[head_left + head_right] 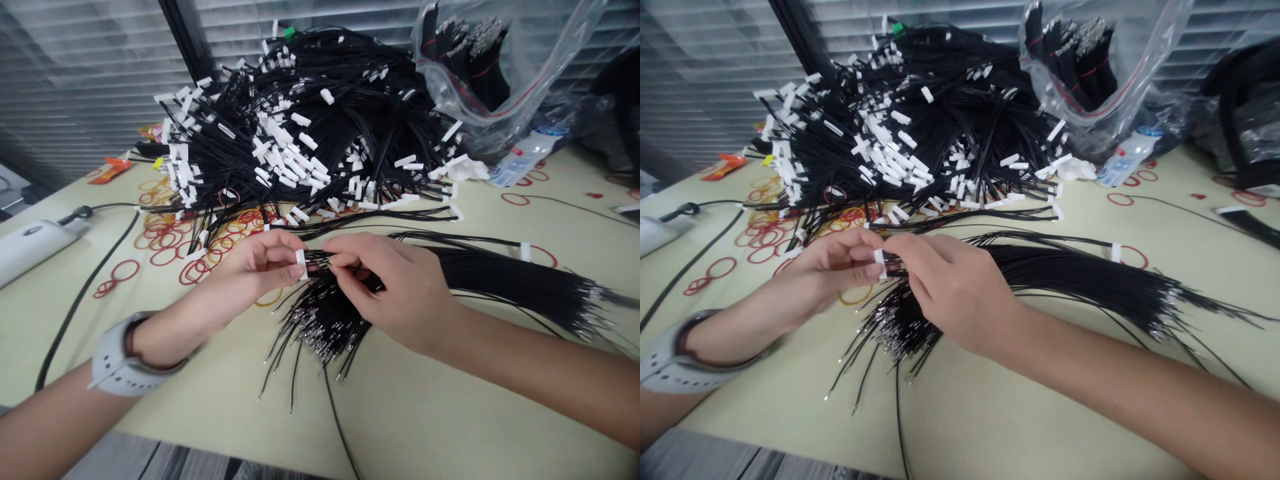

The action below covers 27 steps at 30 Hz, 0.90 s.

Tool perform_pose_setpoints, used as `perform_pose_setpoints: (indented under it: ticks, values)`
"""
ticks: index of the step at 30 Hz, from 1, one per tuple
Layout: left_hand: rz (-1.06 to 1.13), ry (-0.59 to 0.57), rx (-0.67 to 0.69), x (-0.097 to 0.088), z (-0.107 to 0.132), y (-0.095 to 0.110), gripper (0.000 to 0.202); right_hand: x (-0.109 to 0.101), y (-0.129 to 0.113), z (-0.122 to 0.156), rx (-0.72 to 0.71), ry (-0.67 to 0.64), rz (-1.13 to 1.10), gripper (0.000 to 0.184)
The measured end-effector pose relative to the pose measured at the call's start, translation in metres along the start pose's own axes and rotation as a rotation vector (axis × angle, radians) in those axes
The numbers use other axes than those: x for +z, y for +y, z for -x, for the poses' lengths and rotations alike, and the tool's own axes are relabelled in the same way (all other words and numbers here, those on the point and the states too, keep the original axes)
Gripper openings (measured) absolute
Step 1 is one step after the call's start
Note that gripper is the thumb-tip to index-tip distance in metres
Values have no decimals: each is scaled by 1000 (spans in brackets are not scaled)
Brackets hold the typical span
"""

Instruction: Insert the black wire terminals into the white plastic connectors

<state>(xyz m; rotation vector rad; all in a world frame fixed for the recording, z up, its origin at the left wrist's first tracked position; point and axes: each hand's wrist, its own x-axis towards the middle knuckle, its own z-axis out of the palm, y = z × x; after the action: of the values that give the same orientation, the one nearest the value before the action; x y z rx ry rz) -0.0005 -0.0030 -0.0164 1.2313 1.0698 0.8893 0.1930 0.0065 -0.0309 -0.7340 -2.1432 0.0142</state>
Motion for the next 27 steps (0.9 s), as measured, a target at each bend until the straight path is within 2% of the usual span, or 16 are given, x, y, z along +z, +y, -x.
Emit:
perform_pose_setpoints:
  ticks: [5, 10, 21, 25, 27]
  values:
    - [-103, -63, 24, 2, 1, 0, 11, 3, 0, 0, -56, -12, -42, 29]
    - [-170, -56, 75, 6, 1, -1, 9, 6, 0, 0, -92, -7, -78, 17]
    - [-300, -3, 133, 10, 2, -6, 11, 17, 6, 5, -79, -73, -122, 22]
    - [-259, 57, 113, 5, -6, -7, 18, 6, 13, -4, -82, -133, -38, 22]
    - [-222, 104, 98, 1, -10, -8, 21, -6, 15, -11, -92, -253, -30, 17]
